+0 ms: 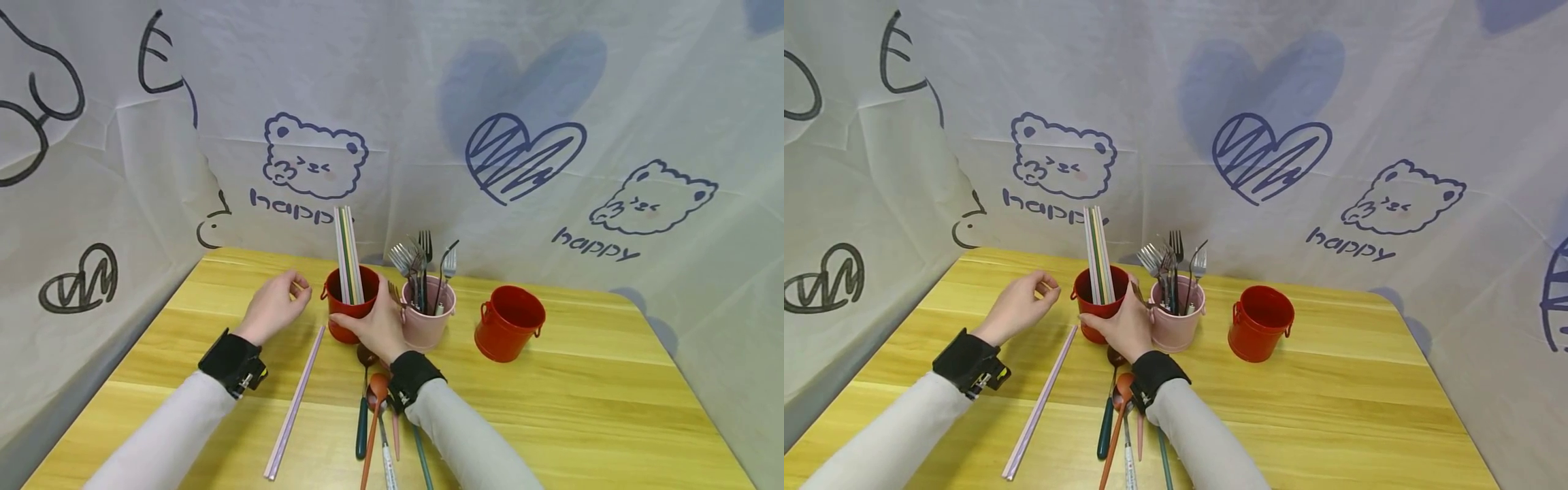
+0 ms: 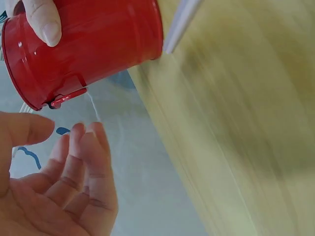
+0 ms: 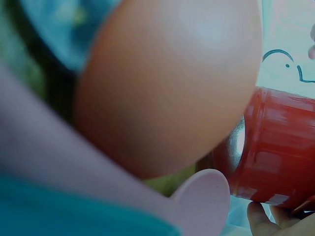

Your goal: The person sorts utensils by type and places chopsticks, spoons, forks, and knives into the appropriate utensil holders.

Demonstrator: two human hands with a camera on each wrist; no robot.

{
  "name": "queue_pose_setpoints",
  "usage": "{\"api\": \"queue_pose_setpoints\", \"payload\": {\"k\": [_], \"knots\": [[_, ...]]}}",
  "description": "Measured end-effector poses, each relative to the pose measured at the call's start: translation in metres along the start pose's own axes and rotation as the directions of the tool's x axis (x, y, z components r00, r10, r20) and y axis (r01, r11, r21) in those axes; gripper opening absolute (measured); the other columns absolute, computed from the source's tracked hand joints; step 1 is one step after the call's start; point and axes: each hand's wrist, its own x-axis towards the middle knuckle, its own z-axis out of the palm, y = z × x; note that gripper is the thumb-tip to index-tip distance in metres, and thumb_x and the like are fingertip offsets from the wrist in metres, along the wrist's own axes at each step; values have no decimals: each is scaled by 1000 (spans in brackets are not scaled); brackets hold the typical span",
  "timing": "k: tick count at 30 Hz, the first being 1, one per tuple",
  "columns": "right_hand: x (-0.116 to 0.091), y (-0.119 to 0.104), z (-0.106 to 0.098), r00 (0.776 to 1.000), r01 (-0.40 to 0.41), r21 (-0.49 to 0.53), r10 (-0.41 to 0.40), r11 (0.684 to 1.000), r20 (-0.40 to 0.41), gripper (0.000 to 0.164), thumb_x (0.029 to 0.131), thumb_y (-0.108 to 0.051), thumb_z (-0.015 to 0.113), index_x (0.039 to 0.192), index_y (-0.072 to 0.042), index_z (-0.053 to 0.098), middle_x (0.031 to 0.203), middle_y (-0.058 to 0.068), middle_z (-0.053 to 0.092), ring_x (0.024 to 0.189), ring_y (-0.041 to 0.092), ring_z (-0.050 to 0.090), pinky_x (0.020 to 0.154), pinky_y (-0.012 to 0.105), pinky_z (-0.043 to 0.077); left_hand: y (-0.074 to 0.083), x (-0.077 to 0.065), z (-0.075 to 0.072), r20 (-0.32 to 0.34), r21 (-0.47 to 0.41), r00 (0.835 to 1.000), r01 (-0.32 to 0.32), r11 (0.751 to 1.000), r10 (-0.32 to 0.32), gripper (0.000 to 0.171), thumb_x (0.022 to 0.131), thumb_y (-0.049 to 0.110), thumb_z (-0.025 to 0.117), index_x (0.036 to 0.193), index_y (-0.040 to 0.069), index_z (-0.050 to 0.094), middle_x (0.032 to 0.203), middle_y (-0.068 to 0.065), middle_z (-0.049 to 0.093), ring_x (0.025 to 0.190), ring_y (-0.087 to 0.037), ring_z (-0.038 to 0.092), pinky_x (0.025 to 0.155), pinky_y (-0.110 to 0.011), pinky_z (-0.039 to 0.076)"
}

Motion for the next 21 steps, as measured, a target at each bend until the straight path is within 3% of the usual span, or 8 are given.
{"api": "queue_pose_setpoints", "payload": {"k": [6, 8, 10, 14, 21], "knots": [[0, 0, 1, 1000, -11, 3, 11, 1000, 0, 94, 79, -31, 87, 152, -22, 28, 152, 6, 48, 138, 25, 51, 116, 47, 43, -5, -18, -2, 79, 70, 997, -3, 998, -2, 17, 94, 18, 61, 98, 2, 65, 85, -10, 69, 64, -16, 56, 57, -27, 41], [0, 0, 1, 1000, -15, 0, 15, 1000, -1, 94, 79, -32, 87, 152, -22, 28, 152, 5, 48, 138, 24, 50, 116, 47, 43, -5, -26, -3, 134, 93, 991, 8, 996, -20, 17, 93, 17, 62, 99, 2, 65, 84, -9, 69, 64, -16, 56, 56, -28, 41], [0, 0, 0, 1000, -17, -1, 17, 1000, -4, 94, 79, -32, 87, 152, -22, 28, 152, 5, 48, 138, 25, 50, 116, 48, 43, -5, -33, -3, 209, 116, 977, 22, 993, -46, 17, 93, 18, 62, 98, 2, 65, 82, -8, 67, 64, -16, 55, 57, -28, 41], [-1, -1, 0, 1000, -20, -8, 20, 1000, -10, 94, 79, -33, 87, 152, -22, 28, 152, 5, 48, 138, 25, 50, 115, 48, 44, -5, -46, 0, 353, 138, 932, 37, 990, -84, 14, 93, 18, 63, 93, 4, 63, 75, -4, 60, 63, -17, 52, 57, -28, 39], [-1, -1, 0, 1000, -22, -7, 22, 1000, -3, 94, 79, -34, 86, 152, -22, 28, 153, 4, 48, 139, 25, 50, 115, 49, 43, -2, -64, 9, 417, 135, 906, 20, 991, -75, 10, 87, 15, 67, 82, 8, 62, 69, -1, 57, 63, -16, 52, 57, -27, 40]]}}
